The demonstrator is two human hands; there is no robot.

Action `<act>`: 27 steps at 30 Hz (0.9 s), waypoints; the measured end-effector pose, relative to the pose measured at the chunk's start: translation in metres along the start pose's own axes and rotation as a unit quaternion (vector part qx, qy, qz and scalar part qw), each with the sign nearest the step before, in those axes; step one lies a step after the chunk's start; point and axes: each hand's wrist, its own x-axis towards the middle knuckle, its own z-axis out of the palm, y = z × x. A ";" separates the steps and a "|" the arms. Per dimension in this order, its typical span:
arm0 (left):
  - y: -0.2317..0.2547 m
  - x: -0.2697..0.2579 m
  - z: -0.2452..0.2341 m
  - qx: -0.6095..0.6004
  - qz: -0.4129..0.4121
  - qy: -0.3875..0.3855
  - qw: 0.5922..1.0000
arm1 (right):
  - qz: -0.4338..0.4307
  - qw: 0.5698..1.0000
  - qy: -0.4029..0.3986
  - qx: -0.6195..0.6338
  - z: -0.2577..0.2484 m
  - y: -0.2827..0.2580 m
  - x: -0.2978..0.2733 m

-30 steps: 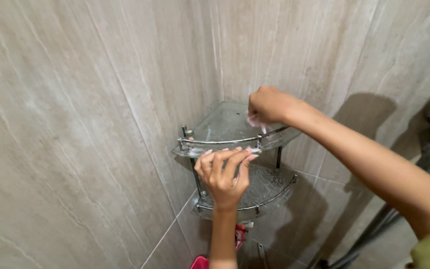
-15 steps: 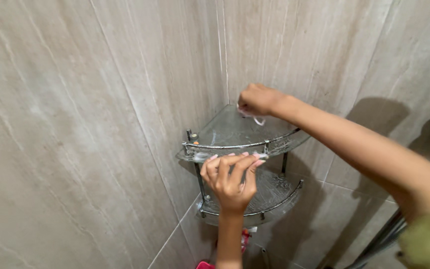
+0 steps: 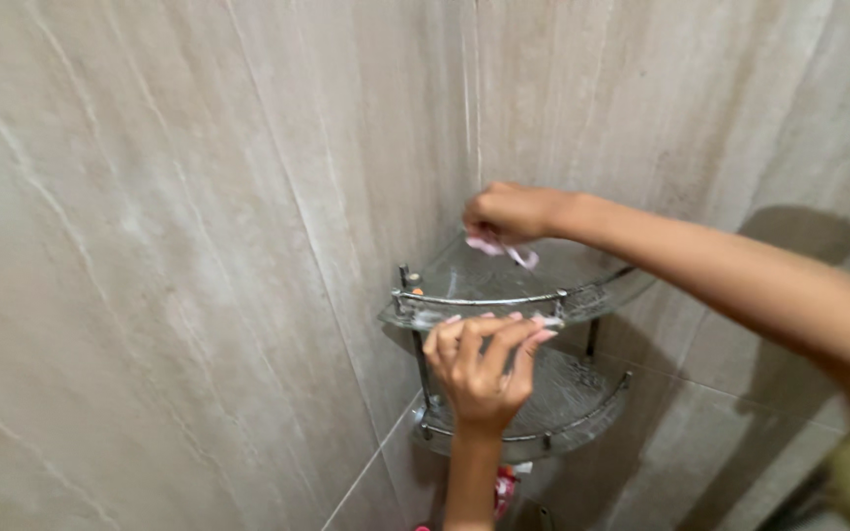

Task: The person cleans a two-tiered glass corner shelf in a bathroom. They use a pink cloth to wipe the metal frame and glass surfaces of the shelf, then rinse the cloth in a purple scoop filled with water from the sink. Finally, they use a white cloth to dry the shelf.

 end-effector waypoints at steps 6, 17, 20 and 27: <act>0.002 -0.005 0.003 -0.006 -0.013 0.004 1.000 | 0.107 0.994 -0.006 -0.035 -0.010 0.021 0.004; 0.000 0.000 0.000 -0.009 -0.008 0.006 1.000 | 0.235 0.945 -0.142 -0.176 -0.046 -0.030 -0.050; 0.002 0.002 -0.001 -0.010 -0.012 0.005 1.000 | 0.291 0.906 -0.252 -0.173 -0.059 -0.046 -0.052; 0.003 0.000 -0.004 -0.015 -0.013 0.003 1.000 | 0.370 0.874 -0.236 -0.210 -0.063 -0.086 -0.067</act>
